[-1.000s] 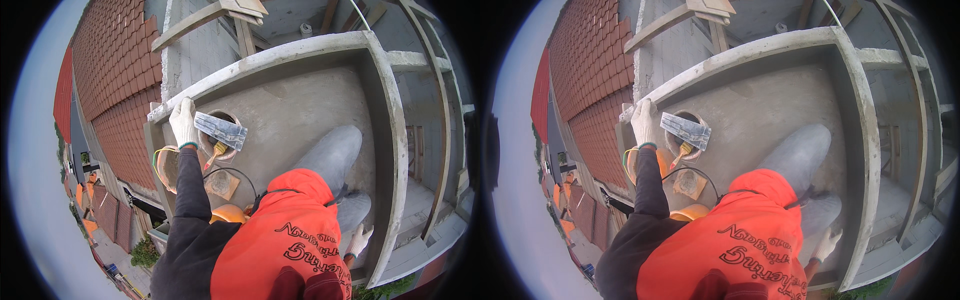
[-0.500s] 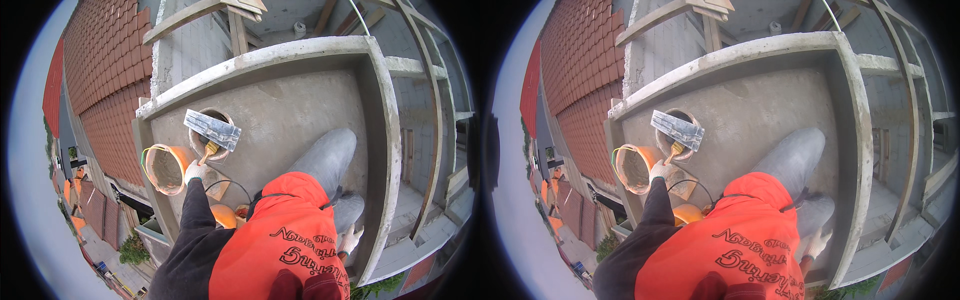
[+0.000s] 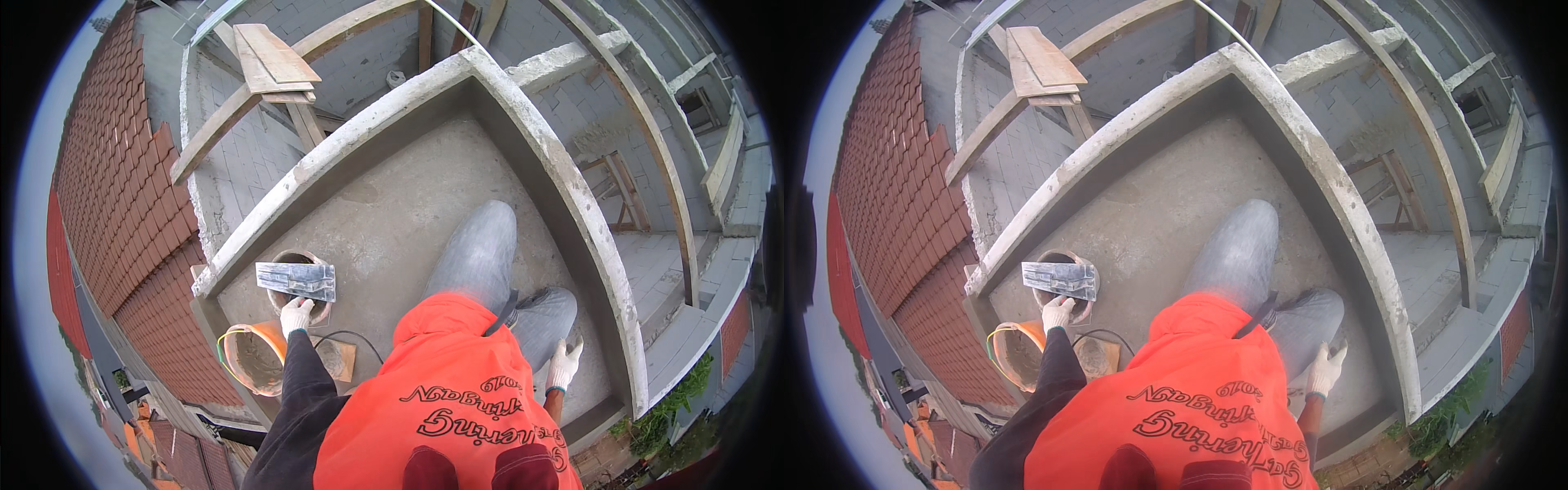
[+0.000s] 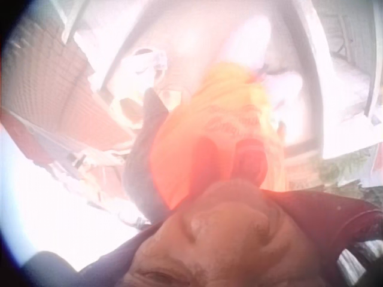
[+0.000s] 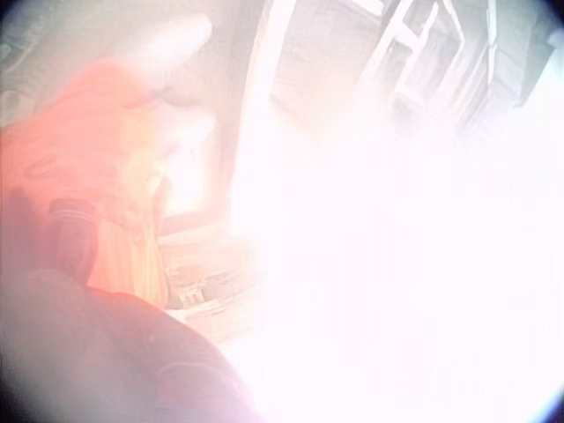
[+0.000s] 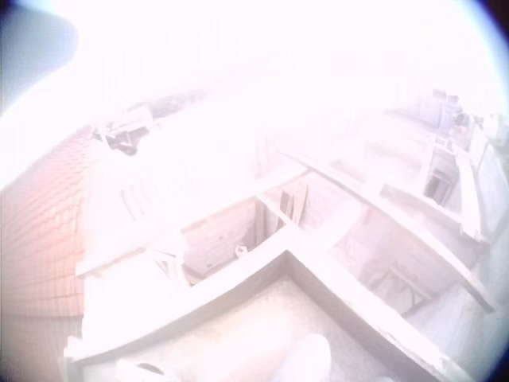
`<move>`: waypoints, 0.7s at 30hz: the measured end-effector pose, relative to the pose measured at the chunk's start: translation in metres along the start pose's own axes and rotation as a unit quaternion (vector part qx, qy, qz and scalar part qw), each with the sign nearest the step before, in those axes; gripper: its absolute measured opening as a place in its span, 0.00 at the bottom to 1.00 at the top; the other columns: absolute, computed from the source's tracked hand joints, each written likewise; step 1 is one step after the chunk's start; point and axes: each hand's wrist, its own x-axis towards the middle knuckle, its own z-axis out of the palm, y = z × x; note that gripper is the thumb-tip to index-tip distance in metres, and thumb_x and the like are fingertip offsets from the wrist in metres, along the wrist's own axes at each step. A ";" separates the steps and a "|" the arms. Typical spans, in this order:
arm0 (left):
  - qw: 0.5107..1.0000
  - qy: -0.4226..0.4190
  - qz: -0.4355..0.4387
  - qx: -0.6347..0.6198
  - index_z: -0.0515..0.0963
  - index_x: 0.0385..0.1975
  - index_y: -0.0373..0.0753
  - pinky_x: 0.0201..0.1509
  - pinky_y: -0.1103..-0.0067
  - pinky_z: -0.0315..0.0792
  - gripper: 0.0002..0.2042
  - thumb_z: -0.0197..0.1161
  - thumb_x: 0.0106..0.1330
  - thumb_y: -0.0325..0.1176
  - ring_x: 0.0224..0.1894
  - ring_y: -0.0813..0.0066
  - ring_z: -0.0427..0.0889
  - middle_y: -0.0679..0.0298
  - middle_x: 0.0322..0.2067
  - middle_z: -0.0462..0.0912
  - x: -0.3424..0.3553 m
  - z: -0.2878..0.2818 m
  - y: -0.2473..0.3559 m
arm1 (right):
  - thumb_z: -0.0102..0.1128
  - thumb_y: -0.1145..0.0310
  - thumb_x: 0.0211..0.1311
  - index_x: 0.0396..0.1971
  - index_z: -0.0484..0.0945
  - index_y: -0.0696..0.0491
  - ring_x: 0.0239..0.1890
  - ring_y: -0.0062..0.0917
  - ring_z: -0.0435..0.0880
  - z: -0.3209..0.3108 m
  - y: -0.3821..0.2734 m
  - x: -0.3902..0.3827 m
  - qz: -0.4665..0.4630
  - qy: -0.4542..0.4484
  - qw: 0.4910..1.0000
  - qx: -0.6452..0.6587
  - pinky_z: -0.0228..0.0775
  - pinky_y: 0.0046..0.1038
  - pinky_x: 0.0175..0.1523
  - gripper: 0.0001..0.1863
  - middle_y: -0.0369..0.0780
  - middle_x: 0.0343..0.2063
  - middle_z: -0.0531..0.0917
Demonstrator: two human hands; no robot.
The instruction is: The person applies a white plaster-like substance to a concrete roof beam using a trowel. They smooth the surface along the beam and occasionally use a brush to clean or refine the edges.
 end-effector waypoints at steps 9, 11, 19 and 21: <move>0.996 0.051 -0.074 0.017 0.93 0.45 0.34 0.43 0.66 0.85 0.20 0.70 0.69 0.46 0.35 0.57 0.95 0.46 0.30 0.93 -0.014 -0.074 0.025 | 0.64 0.56 0.77 0.84 0.62 0.49 0.68 0.46 0.84 -0.001 0.009 0.005 0.007 0.045 0.999 0.006 0.73 0.42 0.72 0.40 0.55 0.68 0.82; 0.994 0.066 -0.058 0.068 0.93 0.45 0.35 0.49 0.61 0.85 0.21 0.69 0.68 0.48 0.39 0.50 0.95 0.44 0.34 0.93 -0.023 -0.090 0.027 | 0.64 0.55 0.76 0.83 0.63 0.49 0.68 0.46 0.84 0.004 0.009 0.016 -0.003 0.037 0.999 0.002 0.73 0.42 0.72 0.40 0.55 0.68 0.83; 0.963 0.118 -0.039 0.237 0.93 0.43 0.37 0.58 0.56 0.83 0.20 0.65 0.66 0.48 0.49 0.42 0.92 0.43 0.44 0.92 -0.041 -0.125 0.069 | 0.66 0.56 0.76 0.81 0.66 0.49 0.65 0.45 0.86 0.011 0.035 0.043 -0.016 0.057 0.998 0.016 0.75 0.43 0.70 0.38 0.52 0.64 0.86; 0.954 0.175 -0.038 0.239 0.93 0.44 0.37 0.57 0.56 0.84 0.20 0.65 0.66 0.48 0.49 0.43 0.93 0.44 0.45 0.93 -0.067 -0.158 0.109 | 0.66 0.56 0.76 0.81 0.67 0.48 0.65 0.45 0.86 0.012 0.034 0.041 -0.012 0.058 0.998 -0.003 0.75 0.42 0.70 0.38 0.52 0.64 0.86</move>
